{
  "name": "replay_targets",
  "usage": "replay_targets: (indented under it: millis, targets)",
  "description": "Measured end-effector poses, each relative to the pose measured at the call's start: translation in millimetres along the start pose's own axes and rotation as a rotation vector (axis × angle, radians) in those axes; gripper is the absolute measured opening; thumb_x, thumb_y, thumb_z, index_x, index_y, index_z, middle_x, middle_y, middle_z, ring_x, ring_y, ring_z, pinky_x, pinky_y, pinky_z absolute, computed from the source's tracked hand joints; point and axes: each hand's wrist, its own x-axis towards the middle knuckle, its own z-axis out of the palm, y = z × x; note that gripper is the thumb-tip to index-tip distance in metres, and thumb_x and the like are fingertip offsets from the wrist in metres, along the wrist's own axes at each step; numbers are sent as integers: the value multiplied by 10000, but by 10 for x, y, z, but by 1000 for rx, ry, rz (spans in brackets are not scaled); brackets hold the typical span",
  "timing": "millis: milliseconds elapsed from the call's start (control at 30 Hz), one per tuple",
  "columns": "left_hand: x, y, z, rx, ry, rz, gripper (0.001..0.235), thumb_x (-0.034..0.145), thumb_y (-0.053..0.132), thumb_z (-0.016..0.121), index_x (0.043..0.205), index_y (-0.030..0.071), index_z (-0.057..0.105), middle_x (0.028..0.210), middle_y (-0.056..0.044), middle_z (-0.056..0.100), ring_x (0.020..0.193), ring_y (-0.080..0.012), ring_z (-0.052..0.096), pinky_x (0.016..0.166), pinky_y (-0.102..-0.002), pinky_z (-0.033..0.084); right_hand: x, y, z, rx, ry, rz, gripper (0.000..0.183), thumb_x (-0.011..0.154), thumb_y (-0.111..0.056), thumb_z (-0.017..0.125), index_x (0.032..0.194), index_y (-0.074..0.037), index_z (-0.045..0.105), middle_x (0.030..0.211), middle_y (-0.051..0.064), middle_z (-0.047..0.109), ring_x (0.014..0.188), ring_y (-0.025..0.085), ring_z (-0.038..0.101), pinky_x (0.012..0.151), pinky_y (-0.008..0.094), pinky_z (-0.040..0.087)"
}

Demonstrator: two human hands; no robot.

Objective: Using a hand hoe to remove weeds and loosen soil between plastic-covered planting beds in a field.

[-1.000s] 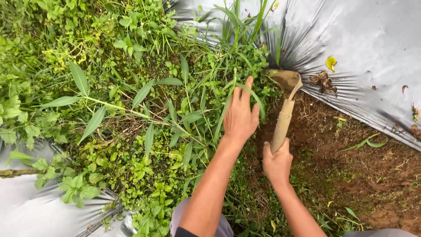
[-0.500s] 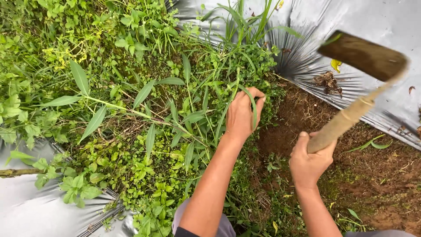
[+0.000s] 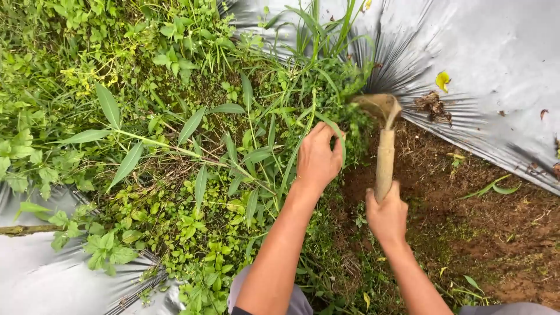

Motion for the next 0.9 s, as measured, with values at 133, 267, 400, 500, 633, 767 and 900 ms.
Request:
replay_targets:
  millis: [133, 267, 400, 500, 633, 767, 900]
  targets:
    - [-6, -100, 31, 1, -22, -5, 81, 894, 0, 631, 889, 33, 705, 920, -140, 677, 924, -354, 723, 816, -475, 614, -6, -246, -129, 65, 39, 69, 234, 937, -183, 668, 1076, -28, 562, 743, 266, 653, 610, 369, 661, 521, 478, 462]
    - [-18, -69, -57, 3, -39, -9, 52, 859, 5, 641, 845, 20, 689, 863, -139, 659, 874, -372, 721, 761, -494, 603, -67, -206, 4, 258, 260, -145, 231, 1018, -3, 580, 1206, 100, 493, 799, 277, 623, 572, 298, 609, 464, 319, 483]
    - [-54, 38, -135, 47, -98, -83, 102, 836, -31, 623, 784, 35, 680, 801, -114, 630, 791, -318, 710, 702, -461, 597, -143, -325, -65, 7, -55, 116, 311, 959, -196, 612, 1129, 42, 507, 807, 338, 643, 748, 477, 690, 564, 550, 526]
    - [-53, 47, -169, 89, -119, -125, 116, 838, -33, 629, 776, 49, 682, 800, -107, 648, 770, -285, 707, 701, -428, 600, -139, -389, -85, 70, -67, 156, 309, 920, -199, 660, 1127, 1, 548, 860, 315, 664, 782, 454, 690, 606, 561, 504]
    - [-111, -111, 2, 90, -136, -171, 129, 839, -50, 626, 769, 43, 682, 788, -112, 645, 750, -277, 696, 687, -418, 597, -47, -324, -353, 158, -79, 25, 193, 964, -52, 630, 1106, 51, 550, 711, 229, 619, 499, 283, 589, 434, 351, 475]
    - [-76, -15, -38, 110, -156, -252, 154, 857, -72, 622, 796, 55, 685, 872, -116, 672, 818, -292, 717, 748, -456, 635, 50, -378, -386, 524, 372, -395, 189, 1049, 65, 551, 1189, 34, 428, 816, 141, 530, 470, 146, 507, 406, 223, 477]
    - [-75, 58, -63, 148, -129, -243, 172, 883, -78, 634, 777, 56, 652, 897, -117, 697, 775, -280, 713, 727, -468, 653, -119, -105, -118, 254, 28, 71, 248, 1003, -37, 564, 1203, 32, 435, 783, 88, 544, 475, 162, 509, 350, 274, 477]
